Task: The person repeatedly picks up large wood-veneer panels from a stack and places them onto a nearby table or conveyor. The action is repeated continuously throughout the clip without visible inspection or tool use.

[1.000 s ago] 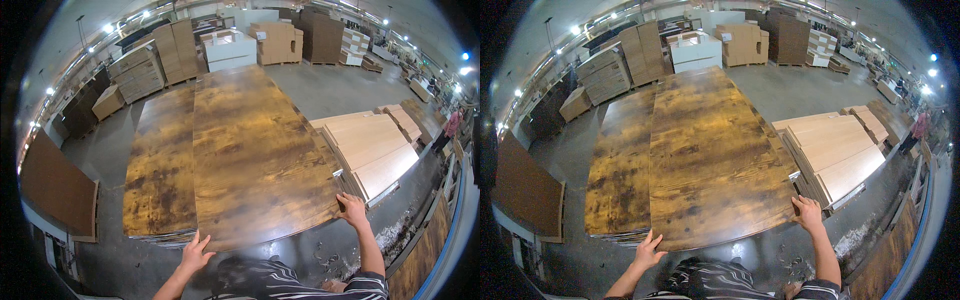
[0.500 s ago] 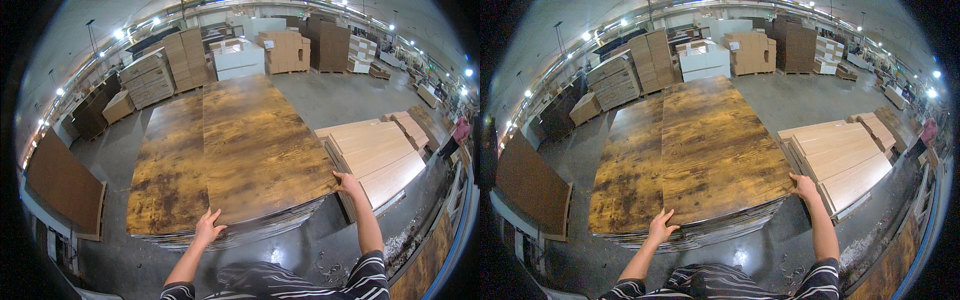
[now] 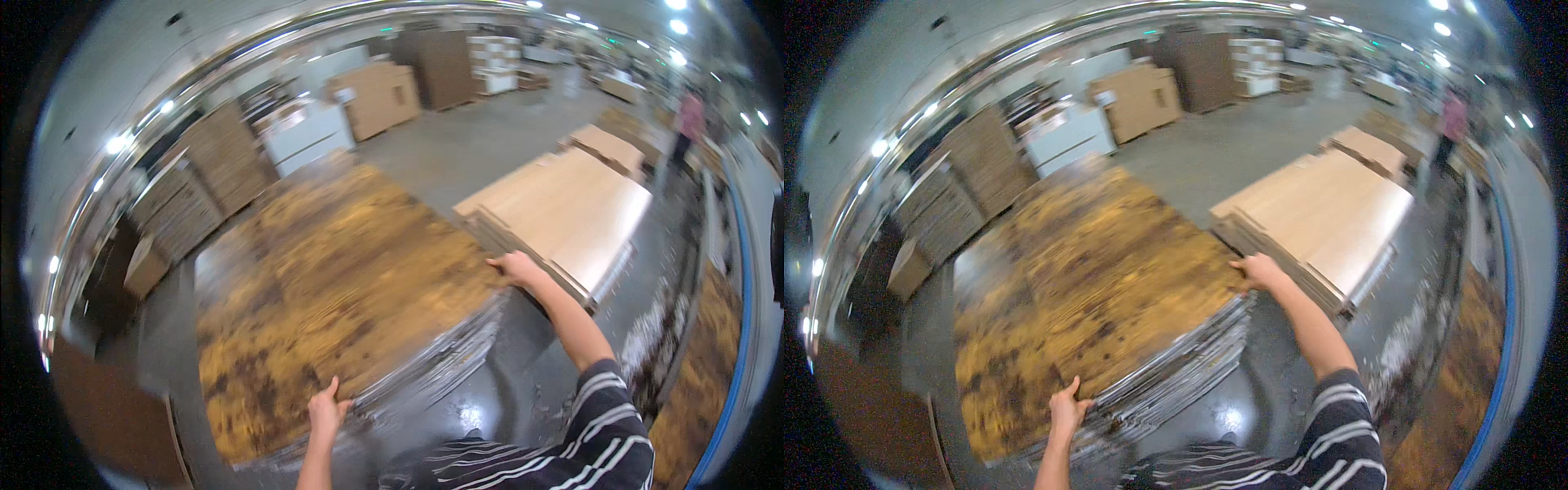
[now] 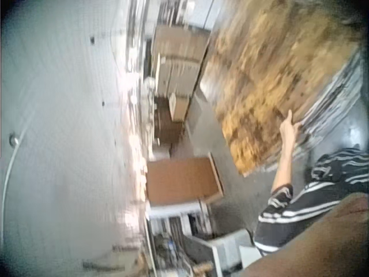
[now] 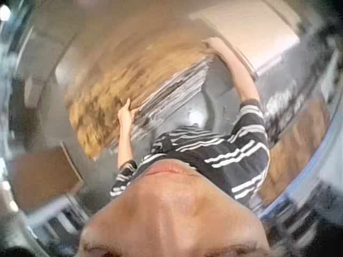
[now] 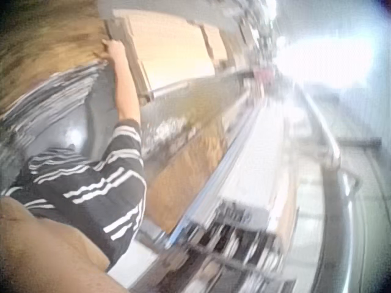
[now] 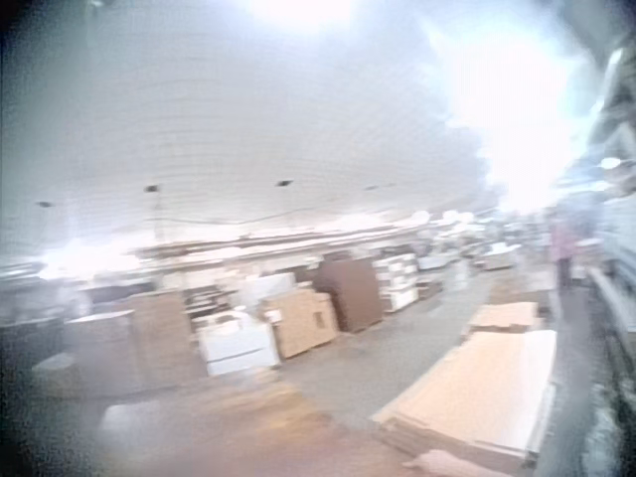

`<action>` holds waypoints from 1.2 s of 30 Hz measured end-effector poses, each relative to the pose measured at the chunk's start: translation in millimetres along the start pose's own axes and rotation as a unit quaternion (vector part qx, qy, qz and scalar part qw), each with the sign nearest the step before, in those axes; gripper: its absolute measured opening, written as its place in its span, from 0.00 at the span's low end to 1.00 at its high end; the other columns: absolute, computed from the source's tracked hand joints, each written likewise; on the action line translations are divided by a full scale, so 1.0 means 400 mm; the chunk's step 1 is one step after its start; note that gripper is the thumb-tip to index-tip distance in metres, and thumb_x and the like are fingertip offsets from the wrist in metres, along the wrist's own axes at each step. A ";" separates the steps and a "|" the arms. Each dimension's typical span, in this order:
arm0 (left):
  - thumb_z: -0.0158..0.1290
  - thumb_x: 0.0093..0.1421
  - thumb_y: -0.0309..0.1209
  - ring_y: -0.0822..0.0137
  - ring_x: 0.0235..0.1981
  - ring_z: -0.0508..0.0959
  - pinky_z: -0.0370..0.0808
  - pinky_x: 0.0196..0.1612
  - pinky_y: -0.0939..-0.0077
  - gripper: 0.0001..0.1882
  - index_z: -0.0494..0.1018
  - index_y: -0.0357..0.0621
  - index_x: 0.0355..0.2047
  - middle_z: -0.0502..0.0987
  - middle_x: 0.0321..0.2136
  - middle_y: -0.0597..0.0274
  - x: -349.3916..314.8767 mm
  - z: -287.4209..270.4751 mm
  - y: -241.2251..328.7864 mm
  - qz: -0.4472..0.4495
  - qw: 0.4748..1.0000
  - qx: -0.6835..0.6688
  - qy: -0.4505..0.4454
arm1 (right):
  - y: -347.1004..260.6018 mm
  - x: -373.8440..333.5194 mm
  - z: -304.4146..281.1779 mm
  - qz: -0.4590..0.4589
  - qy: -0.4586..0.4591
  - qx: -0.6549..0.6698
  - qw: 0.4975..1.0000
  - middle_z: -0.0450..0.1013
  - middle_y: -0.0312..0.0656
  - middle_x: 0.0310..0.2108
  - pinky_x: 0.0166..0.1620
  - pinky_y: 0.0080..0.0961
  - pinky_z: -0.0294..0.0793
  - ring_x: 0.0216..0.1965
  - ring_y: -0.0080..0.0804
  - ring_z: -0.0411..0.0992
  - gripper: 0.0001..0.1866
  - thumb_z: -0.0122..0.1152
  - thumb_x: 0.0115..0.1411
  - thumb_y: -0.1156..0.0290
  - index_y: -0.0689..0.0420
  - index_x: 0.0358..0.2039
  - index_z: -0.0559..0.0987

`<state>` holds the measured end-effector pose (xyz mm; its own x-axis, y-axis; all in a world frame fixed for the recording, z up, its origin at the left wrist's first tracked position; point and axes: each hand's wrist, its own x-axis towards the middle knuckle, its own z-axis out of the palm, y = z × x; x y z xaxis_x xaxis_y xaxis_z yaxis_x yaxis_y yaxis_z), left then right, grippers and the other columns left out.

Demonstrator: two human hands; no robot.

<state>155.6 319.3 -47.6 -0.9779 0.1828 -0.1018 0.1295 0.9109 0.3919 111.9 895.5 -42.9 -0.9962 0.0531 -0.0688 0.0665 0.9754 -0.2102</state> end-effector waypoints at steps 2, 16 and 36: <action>0.72 0.40 0.35 0.47 0.36 0.81 0.76 0.40 0.60 0.39 0.72 0.49 0.56 0.79 0.33 0.40 -0.002 -0.003 0.003 0.057 0.997 0.020 0.053 | -0.003 -0.010 -0.005 -0.013 0.020 -0.014 1.000 0.79 0.45 0.34 0.43 0.40 0.76 0.40 0.48 0.77 0.50 0.78 0.27 0.46 0.45 0.57 0.74; 0.66 0.47 0.46 0.44 0.28 0.80 0.76 0.33 0.54 0.40 0.67 0.55 0.61 0.79 0.23 0.44 0.024 -0.040 -0.041 0.176 0.972 0.156 0.009 | -0.384 -0.552 0.675 0.349 0.114 0.266 0.891 0.76 0.55 0.41 0.48 0.47 0.73 0.45 0.56 0.73 0.30 0.65 0.51 0.60 0.57 0.53 0.72; 0.56 0.59 0.44 0.54 0.32 0.81 0.77 0.37 0.60 0.27 0.69 0.53 0.59 0.82 0.27 0.57 -0.267 0.023 -0.134 0.723 0.486 0.259 -0.417 | -1.628 -1.540 1.180 0.741 0.529 0.408 0.063 0.78 0.47 0.26 0.18 0.25 0.72 0.20 0.31 0.75 0.22 0.54 0.66 0.54 0.64 0.35 0.77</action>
<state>254.6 254.3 -66.0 0.5757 0.6609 -0.4814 0.8176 -0.4618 0.3438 708.7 126.7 -324.0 0.7216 0.3611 -0.5906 -0.3198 -0.5828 -0.7471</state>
